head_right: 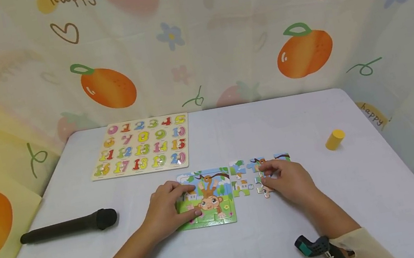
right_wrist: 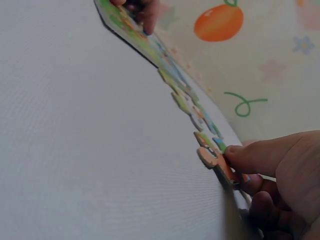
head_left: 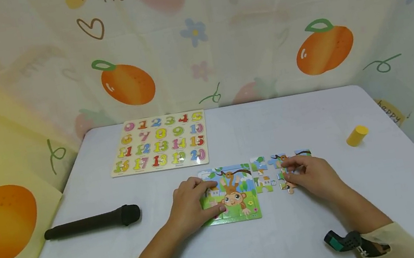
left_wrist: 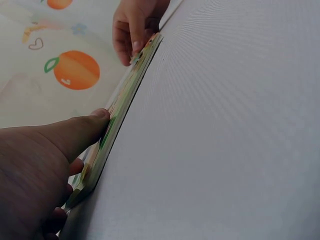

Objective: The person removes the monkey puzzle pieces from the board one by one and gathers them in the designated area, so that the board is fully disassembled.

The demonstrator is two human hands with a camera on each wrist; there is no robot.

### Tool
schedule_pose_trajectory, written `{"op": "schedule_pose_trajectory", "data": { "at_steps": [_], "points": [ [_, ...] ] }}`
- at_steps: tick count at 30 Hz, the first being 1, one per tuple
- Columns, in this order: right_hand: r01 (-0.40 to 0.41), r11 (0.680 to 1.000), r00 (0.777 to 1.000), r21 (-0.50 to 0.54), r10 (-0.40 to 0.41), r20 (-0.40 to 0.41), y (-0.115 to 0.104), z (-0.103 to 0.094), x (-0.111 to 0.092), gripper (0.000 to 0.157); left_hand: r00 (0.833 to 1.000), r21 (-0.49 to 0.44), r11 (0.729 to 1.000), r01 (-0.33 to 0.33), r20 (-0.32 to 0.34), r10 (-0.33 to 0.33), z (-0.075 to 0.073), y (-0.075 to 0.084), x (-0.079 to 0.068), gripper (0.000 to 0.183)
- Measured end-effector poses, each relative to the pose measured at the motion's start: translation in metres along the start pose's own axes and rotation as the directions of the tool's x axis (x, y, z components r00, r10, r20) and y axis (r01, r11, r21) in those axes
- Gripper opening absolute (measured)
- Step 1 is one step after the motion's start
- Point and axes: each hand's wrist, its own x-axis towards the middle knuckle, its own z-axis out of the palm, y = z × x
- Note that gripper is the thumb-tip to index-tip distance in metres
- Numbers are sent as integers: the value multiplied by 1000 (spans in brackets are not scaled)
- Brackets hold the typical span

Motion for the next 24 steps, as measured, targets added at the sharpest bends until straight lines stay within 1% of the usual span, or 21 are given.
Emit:
{"op": "schedule_pose_trajectory", "data": {
  "at_steps": [3,6,11,15,18,24],
  "points": [
    [-1,999,1000,-35,0,-26,0,2,-1,22,1000,1,1000,-13,-9,13,-1,1,0,64],
    [-10,999,999,-48,8,-36,0,3,-3,20,1000,2,1000,-20,-13,20,-1,1,-1,64],
    [-13,999,999,-48,11,-35,0,3,-4,18,1000,-1,1000,-7,9,7,-2,2,0,65],
    [-6,999,999,-50,4,-37,-1,3,-5,18,1000,-16,1000,6,16,-5,-3,5,-1,63],
    [-9,1000,999,-30,8,-38,-1,2,-6,18,1000,-28,1000,6,14,-5,-1,8,-2,60],
    [-7,999,999,44,9,-36,0,-5,-5,20,1000,-18,999,-27,13,27,3,17,-2,59]
  ]
}}
